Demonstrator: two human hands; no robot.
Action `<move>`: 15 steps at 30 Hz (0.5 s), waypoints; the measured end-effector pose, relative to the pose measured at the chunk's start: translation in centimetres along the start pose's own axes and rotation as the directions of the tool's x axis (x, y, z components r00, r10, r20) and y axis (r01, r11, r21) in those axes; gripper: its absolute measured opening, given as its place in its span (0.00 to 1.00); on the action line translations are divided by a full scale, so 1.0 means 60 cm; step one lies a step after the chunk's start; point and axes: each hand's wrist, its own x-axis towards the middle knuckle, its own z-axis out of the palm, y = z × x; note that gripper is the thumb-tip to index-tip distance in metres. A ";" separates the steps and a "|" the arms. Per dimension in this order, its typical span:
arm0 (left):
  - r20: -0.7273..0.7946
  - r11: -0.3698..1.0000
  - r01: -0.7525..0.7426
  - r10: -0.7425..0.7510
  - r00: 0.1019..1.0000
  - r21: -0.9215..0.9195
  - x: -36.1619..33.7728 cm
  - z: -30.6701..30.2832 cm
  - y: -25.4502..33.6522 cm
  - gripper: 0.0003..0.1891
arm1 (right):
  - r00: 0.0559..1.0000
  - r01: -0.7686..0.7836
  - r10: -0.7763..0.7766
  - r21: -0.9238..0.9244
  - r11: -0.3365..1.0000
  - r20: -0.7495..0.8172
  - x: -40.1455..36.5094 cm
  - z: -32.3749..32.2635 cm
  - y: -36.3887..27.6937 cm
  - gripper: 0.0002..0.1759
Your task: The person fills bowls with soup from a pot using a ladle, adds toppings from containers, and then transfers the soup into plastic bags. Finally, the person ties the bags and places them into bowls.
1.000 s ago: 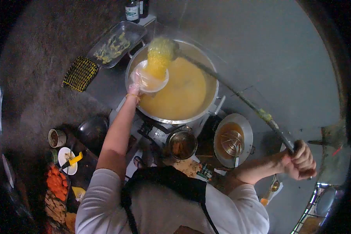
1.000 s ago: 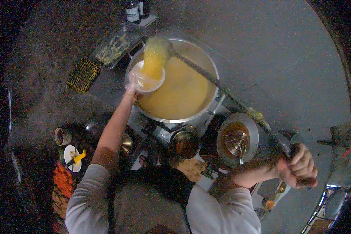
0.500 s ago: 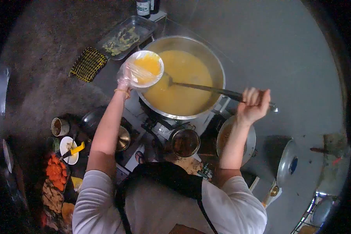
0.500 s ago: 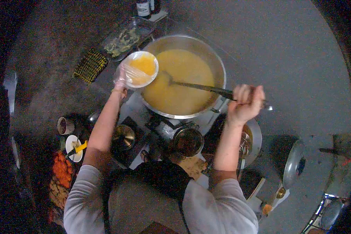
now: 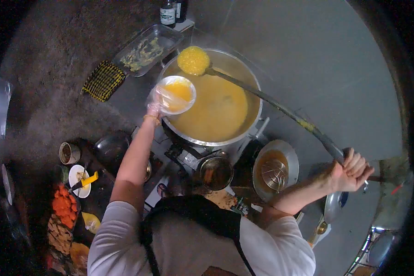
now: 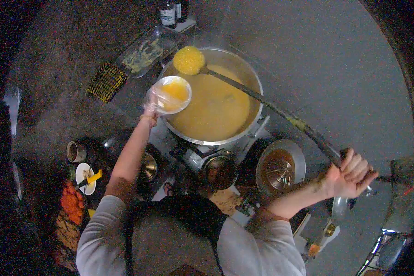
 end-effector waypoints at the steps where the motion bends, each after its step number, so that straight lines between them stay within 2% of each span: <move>1: 0.014 0.999 0.035 -0.034 0.999 -0.034 -0.004 0.017 0.000 0.37 | 0.998 -0.008 0.005 0.048 0.999 0.069 0.001 0.002 -0.010 0.25; 2: 0.028 0.998 0.044 -0.042 0.999 -0.045 0.001 0.030 -0.002 0.38 | 0.996 -0.007 0.006 0.003 1.000 0.093 -0.001 0.004 -0.020 0.25; 7: 0.111 0.991 0.076 -0.064 0.992 -0.112 0.039 0.052 -0.026 0.39 | 0.998 -0.026 0.023 0.046 0.999 0.060 -0.006 -0.009 -0.038 0.26; 9: 0.155 0.986 0.086 -0.064 0.986 -0.142 0.052 0.044 -0.039 0.40 | 0.991 0.043 -0.052 -0.073 0.996 -0.127 0.006 -0.041 -0.047 0.26; 12: 0.235 0.977 0.109 -0.064 0.970 -0.183 0.040 0.018 -0.051 0.41 | 0.996 0.058 -0.065 -0.101 0.993 -0.065 0.010 -0.037 -0.029 0.25; 13: 0.263 0.973 0.109 -0.054 0.963 -0.202 0.030 0.008 -0.049 0.41 | 0.999 0.017 -0.020 -0.062 0.998 -0.050 0.009 -0.028 -0.012 0.25; 15: 0.313 0.967 0.093 -0.015 0.950 -0.235 0.002 -0.011 -0.033 0.42 | 0.982 -0.100 0.094 0.028 0.995 0.166 0.006 0.004 0.032 0.23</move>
